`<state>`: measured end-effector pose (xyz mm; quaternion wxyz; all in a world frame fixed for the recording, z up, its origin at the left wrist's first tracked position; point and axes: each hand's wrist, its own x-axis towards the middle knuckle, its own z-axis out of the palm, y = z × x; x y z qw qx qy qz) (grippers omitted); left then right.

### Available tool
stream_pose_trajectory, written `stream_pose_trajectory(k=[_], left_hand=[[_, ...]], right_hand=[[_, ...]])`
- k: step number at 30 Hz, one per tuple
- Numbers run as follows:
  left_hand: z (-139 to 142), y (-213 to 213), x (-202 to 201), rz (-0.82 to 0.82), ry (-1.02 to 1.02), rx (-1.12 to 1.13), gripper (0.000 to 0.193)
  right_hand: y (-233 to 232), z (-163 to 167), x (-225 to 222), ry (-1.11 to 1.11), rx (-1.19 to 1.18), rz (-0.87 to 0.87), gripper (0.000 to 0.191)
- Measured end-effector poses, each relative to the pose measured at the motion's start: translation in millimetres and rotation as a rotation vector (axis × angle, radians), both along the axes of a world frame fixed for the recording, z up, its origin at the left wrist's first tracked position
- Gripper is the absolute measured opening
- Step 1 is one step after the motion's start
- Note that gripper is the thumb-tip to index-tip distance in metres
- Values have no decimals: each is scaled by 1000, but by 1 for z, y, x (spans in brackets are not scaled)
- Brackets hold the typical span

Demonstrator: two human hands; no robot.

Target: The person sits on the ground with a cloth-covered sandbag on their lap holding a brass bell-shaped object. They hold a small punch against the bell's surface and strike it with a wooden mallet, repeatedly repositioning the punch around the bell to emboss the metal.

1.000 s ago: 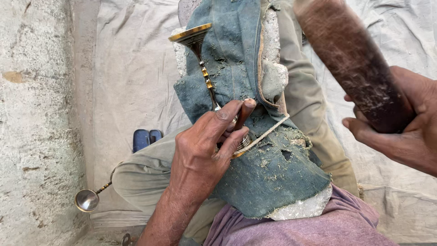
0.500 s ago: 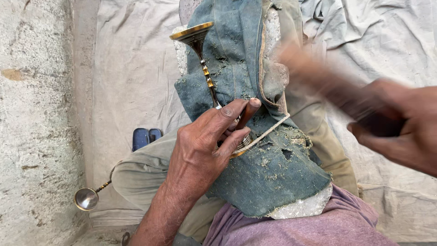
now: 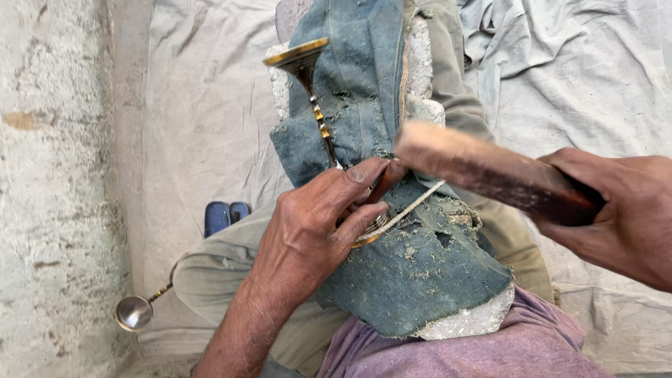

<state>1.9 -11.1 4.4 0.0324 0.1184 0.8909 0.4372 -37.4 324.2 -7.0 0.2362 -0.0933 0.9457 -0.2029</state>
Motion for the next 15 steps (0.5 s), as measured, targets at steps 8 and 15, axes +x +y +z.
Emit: stream_pose_trajectory(k=[8,15], left_hand=[[2,-5,-5,-73,-7,-8,49],[-1,-7,-8,-140,14,7,49]], right_hand=[[-19,13,6,86,54,-45,42],[-6,3,9,-20,210,-63,42]])
